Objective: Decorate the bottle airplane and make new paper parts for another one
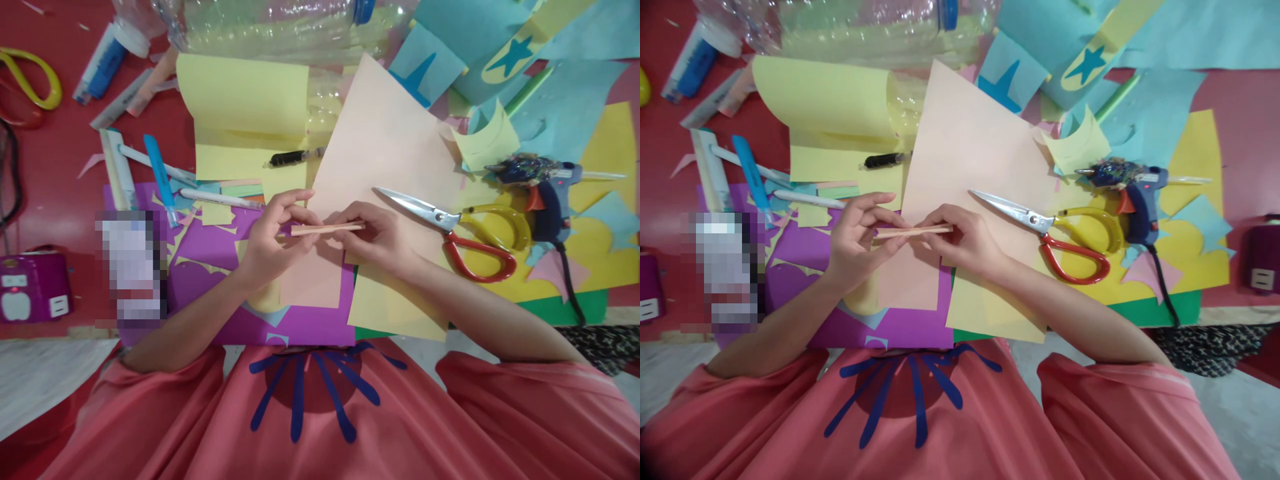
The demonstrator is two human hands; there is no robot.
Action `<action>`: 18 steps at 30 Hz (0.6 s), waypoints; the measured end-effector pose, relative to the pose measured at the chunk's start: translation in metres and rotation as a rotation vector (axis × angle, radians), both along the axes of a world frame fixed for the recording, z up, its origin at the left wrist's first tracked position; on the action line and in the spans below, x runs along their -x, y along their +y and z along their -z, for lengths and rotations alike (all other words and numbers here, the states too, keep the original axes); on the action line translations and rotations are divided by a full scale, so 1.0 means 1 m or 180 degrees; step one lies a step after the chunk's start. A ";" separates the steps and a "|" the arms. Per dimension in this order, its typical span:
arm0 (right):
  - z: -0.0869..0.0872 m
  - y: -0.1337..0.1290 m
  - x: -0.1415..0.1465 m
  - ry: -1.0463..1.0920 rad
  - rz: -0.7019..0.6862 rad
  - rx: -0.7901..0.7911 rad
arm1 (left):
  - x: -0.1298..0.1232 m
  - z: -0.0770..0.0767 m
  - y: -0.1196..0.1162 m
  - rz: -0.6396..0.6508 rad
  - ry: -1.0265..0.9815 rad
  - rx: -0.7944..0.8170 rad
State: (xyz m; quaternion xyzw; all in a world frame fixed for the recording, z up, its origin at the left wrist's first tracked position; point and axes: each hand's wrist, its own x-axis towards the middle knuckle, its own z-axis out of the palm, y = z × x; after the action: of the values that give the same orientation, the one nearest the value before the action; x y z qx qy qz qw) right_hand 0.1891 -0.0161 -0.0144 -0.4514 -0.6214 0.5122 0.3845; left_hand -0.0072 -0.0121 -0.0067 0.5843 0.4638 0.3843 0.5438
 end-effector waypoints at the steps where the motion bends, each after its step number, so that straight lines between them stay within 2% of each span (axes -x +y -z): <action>1: 0.000 0.000 0.000 0.0015 0.0008 0.0022 | 0.000 0.000 0.001 -0.0008 -0.0006 -0.0046; 12: -0.003 -0.001 -0.001 0.0019 -0.0030 0.0004 | 0.001 0.002 0.002 -0.0005 0.0076 -0.0315; 18: -0.001 -0.001 -0.001 0.0104 0.0098 -0.0046 | 0.002 0.007 0.004 0.0077 -0.0065 -0.0753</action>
State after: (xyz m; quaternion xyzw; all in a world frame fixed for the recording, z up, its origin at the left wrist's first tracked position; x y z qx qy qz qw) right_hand 0.1899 -0.0167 -0.0132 -0.4496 -0.6116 0.5091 0.4057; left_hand -0.0088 -0.0079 -0.0139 0.6461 0.4026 0.4356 0.4804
